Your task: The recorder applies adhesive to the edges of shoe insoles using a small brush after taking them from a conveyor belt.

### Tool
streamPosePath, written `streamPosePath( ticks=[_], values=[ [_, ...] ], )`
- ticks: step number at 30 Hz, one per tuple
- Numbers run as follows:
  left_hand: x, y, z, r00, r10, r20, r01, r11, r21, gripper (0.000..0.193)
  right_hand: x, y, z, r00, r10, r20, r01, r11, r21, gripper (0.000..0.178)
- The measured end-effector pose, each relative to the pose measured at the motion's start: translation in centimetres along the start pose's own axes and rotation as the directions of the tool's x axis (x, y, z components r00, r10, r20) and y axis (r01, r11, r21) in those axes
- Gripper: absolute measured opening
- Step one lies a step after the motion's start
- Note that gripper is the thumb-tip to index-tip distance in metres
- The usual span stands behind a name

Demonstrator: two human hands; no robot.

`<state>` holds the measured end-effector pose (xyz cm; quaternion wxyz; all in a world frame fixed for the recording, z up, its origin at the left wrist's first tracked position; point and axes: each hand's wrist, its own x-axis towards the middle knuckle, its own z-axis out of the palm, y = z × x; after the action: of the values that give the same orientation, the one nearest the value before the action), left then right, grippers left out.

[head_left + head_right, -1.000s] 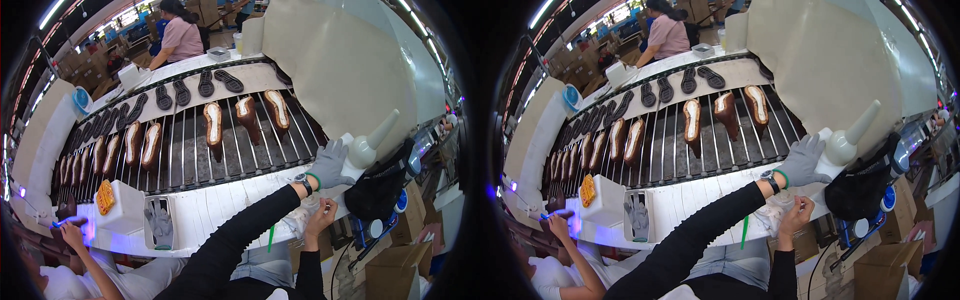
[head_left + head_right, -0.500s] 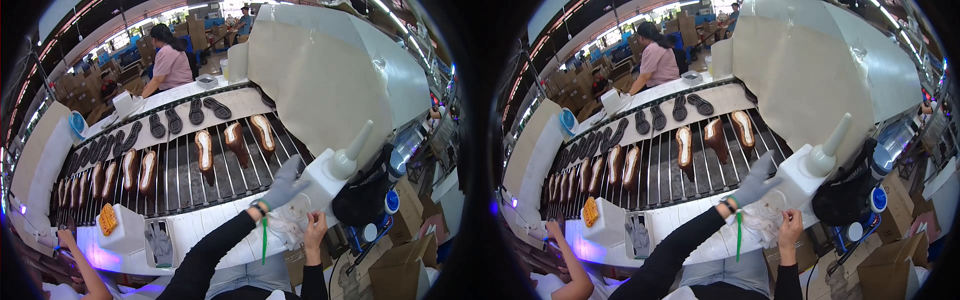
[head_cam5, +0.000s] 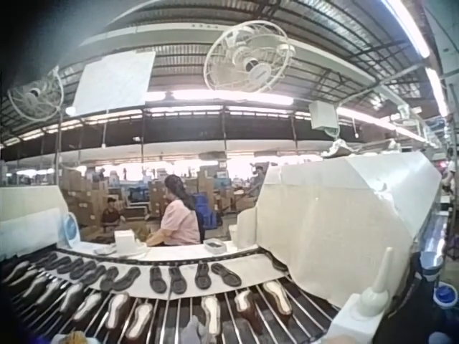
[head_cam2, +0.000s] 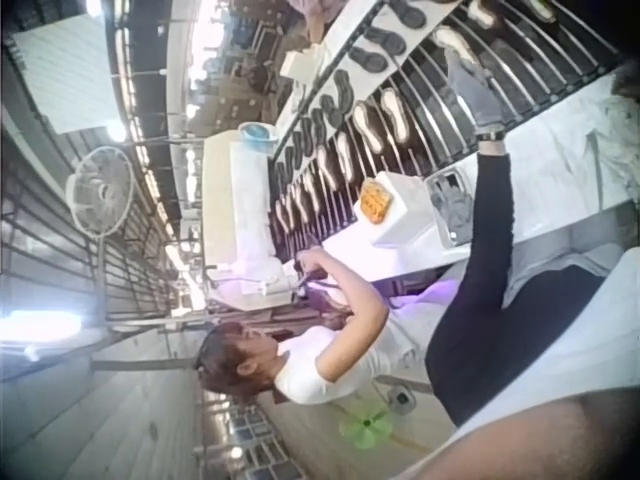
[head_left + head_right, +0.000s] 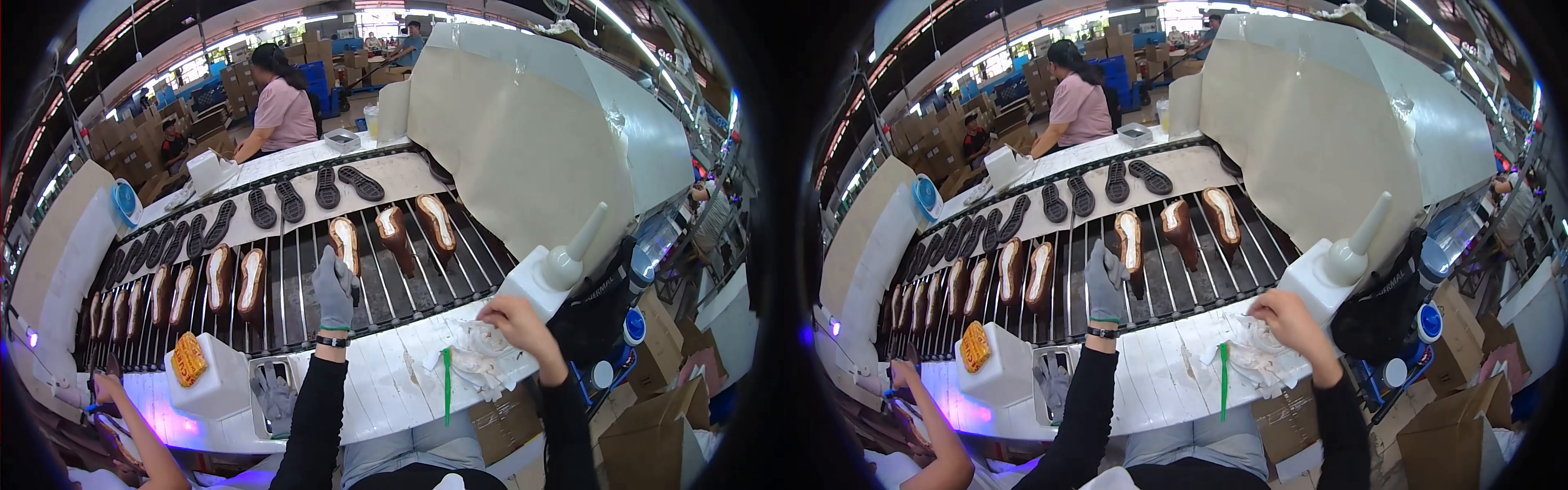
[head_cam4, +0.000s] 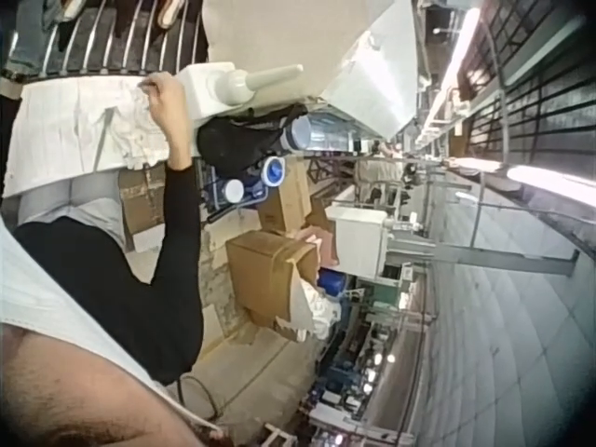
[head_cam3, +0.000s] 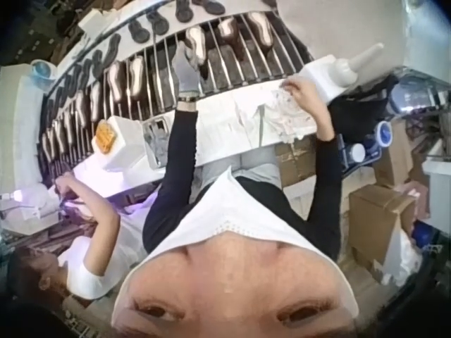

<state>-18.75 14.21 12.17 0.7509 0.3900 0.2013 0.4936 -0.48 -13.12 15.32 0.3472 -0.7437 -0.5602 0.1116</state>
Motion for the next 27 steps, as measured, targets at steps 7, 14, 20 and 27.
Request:
streamPosePath(
  ticks=[7,14,20,27],
  values=[
    [-0.7,-3.4,-3.4,0.992,0.123,-0.029,-0.118,0.983,0.14,0.046,11.8,-9.9,-7.9,0.984,-0.168,-0.062,0.178,0.943,0.28,0.009],
    [-3.1,-13.1,-8.9,0.998,0.049,0.029,-0.057,0.856,0.513,0.047,15.5,-8.6,-0.5,0.878,-0.079,0.473,0.303,0.855,-0.42,0.027],
    [-2.7,-12.2,-9.5,0.993,-0.12,0.02,0.104,0.921,0.375,0.044,21.2,-11.0,-1.9,0.973,-0.217,-0.082,0.18,0.928,-0.325,0.024],
    [-1.5,-12.4,-9.5,0.976,-0.217,-0.027,0.215,0.929,0.3,0.046,24.1,-4.6,1.0,0.977,-0.049,0.208,0.186,0.674,-0.715,0.015]
  ],
)
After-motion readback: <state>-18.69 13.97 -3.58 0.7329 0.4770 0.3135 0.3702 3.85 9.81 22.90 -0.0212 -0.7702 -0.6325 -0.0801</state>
